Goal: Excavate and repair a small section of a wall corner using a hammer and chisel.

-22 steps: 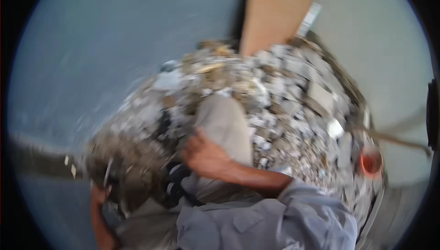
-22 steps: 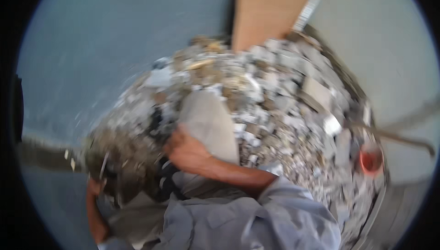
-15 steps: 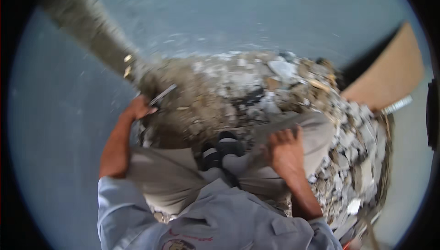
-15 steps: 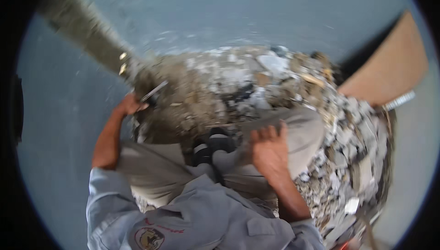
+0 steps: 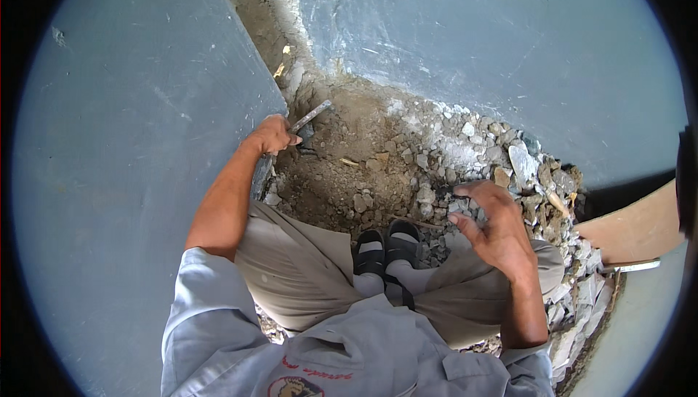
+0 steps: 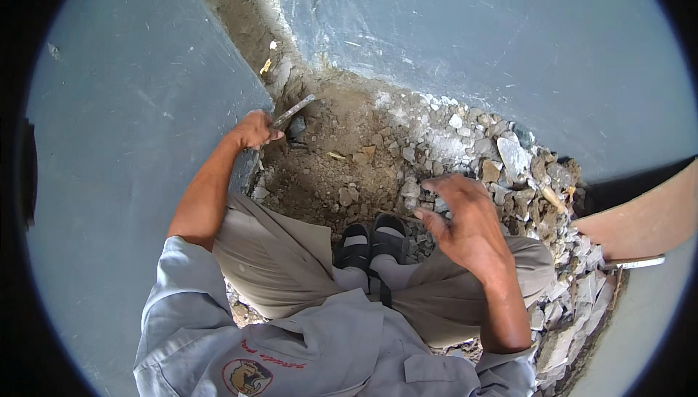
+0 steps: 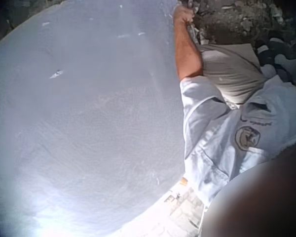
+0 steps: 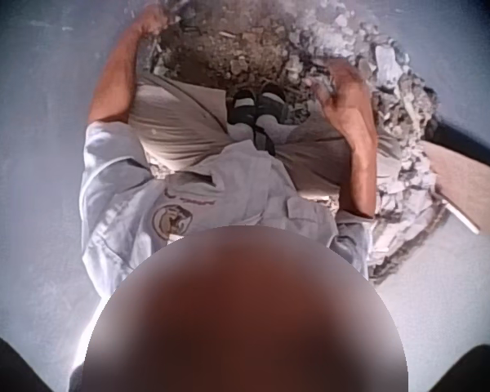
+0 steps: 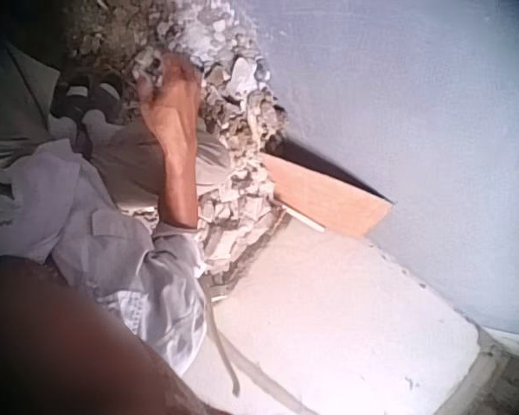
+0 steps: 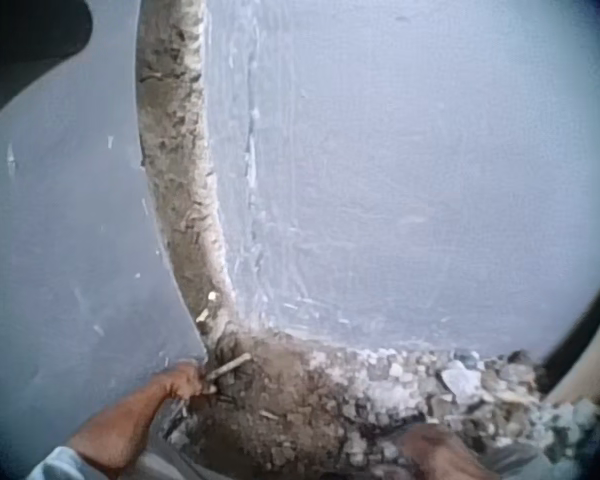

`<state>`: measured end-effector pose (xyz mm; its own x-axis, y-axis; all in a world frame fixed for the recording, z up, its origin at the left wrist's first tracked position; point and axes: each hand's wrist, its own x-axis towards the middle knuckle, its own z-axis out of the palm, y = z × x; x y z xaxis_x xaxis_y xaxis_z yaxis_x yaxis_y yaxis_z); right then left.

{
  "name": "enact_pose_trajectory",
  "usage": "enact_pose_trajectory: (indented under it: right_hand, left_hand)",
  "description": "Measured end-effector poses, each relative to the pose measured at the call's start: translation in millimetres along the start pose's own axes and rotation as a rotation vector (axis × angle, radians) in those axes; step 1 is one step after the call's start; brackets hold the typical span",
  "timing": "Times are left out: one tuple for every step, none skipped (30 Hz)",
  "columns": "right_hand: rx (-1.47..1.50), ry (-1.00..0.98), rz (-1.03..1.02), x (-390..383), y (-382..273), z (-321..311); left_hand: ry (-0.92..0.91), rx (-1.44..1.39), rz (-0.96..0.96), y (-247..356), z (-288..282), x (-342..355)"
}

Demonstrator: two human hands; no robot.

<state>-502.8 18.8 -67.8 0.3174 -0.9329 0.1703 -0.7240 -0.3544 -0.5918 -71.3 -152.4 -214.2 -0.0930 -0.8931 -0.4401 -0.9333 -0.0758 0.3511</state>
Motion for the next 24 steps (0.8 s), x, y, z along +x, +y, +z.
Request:
enact_pose_trajectory:
  right_hand:
    - [-0.023, -0.061, -0.022, 7, -2, 3]
    - [-0.046, -0.123, -0.043, 13, -3, 6]
    - [-0.038, -0.145, -0.049, 19, -5, 8]
    - [-0.042, -0.147, -0.041, 23, -5, 10]
    - [0.0, -0.177, -0.015, 28, -4, 12]
    - [0.047, -0.21, 0.003, 32, -4, 15]
    - [0.047, -0.214, 0.005, 35, -5, 16]
    - [0.267, -0.219, -0.049, 37, -7, 16]
    - [0.487, -0.226, -0.105, 39, -9, 15]
    - [0.489, -0.235, -0.103, 40, -16, 14]
    - [0.879, -0.308, -0.133, 38, -27, 13]
    - [1.258, -0.359, -0.146, 34, -40, 8]
    - [1.29, -0.325, -0.264, 30, -54, 5]
    - [1.318, -0.288, -0.38, 27, -66, 2]
    - [1.372, -0.326, -0.394, 22, -74, -3]
    - [1.437, -0.368, -0.408, 18, -82, -6]
    - [1.39, -0.421, -0.399, 19, -89, -16]
    - [1.343, -0.471, -0.387, 21, -93, -24]
    - [1.313, -0.524, -0.389, 25, -95, -28]
    - [1.304, -0.548, -0.378, 24, -96, -27]
    - [1.284, -0.566, -0.37, 21, -99, -30]
    - [1.273, -0.572, -0.359, 18, -99, -30]
    - [1.266, -0.573, -0.346, 14, -100, -30]
    - [1.256, -0.572, -0.332, 11, -99, -31]
  left_hand:
    - [-0.002, -0.007, -0.002, 3, 1, -1]
    - [-0.048, -0.096, -0.044, 7, 2, -1]
    - [-0.098, -0.182, -0.086, 12, 2, -3]
    - [-0.105, -0.184, -0.081, 20, 1, -4]
    - [-0.115, -0.149, -0.052, 28, -1, -5]
    - [-0.12, -0.115, -0.03, 29, -3, -6]
    - [-0.124, -0.117, -0.032, 26, 0, -5]
    - [-0.095, -0.146, 0.011, 21, 3, -3]
    - [-0.065, -0.179, 0.05, 19, 5, -3]
    - [-0.069, -0.184, 0.043, 16, 6, -3]
    - [-0.051, -0.163, 0.065, 12, 6, -3]
    - [-0.042, -0.143, 0.108, 17, 8, 2]
    - [-0.06, -0.142, 0.112, 18, 8, 3]
    - [-0.073, -0.166, 0.089, 19, 8, 3]
    - [-0.094, -0.184, 0.077, 24, 8, 6]
    - [-0.125, -0.176, 0.081, 23, 9, 5]
    - [-0.101, -0.183, 0.074, 23, 9, 5]
    - [-0.08, -0.19, 0.068, 23, 10, 6]
    - [-0.082, -0.181, 0.062, 17, 9, 3]
    - [-0.085, -0.172, 0.057, 12, 7, 1]
    - [-0.111, -0.169, 0.061, 11, 5, 0]
    - [-0.106, -0.156, 0.059, 10, 4, 1]
    - [-0.1, -0.143, 0.055, 10, 6, 2]
    - [-0.115, -0.139, 0.058, 12, 8, 4]
